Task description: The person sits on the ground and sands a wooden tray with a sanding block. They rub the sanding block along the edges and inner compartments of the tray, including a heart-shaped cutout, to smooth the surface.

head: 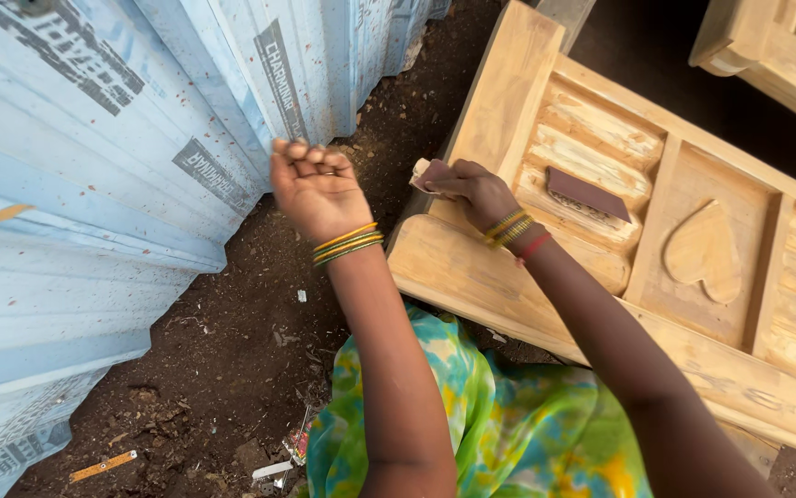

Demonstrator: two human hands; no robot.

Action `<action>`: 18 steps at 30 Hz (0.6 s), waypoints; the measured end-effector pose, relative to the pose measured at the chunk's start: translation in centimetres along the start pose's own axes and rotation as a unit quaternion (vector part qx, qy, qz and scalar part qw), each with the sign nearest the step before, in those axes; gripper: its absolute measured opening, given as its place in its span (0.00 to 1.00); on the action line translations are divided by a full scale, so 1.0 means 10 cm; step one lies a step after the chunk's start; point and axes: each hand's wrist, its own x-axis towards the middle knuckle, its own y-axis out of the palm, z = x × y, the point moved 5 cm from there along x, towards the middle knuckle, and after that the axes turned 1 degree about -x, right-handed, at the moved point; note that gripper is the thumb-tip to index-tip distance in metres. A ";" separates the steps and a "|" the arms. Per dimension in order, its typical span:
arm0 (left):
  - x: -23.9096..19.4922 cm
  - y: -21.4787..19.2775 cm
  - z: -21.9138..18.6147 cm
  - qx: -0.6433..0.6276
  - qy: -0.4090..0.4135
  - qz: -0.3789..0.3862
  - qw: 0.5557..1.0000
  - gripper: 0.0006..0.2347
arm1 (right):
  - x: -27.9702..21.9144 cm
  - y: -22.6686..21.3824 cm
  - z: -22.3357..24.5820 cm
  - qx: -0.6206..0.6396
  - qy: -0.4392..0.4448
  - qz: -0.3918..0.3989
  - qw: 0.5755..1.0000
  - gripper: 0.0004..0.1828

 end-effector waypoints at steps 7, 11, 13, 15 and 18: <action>-0.33 -0.39 0.33 0.738 0.106 0.056 0.664 0.13 | -0.65 -0.06 -0.13 0.029 0.040 0.028 0.998 0.11; -0.55 -0.60 0.22 0.837 0.137 0.049 0.528 0.08 | -1.00 -0.14 -0.23 0.049 0.084 0.007 0.995 0.13; -0.61 -0.55 0.31 0.890 0.107 0.079 0.435 0.08 | -0.95 -0.11 -0.13 0.036 0.050 -0.017 0.998 0.14; -0.66 -0.42 0.41 0.899 0.120 0.114 0.406 0.08 | -0.68 -0.07 0.03 -0.005 -0.017 -0.077 0.997 0.18; -0.86 -0.29 0.34 0.850 0.214 0.170 0.450 0.05 | -0.21 0.08 0.30 0.048 -0.080 -0.118 0.989 0.20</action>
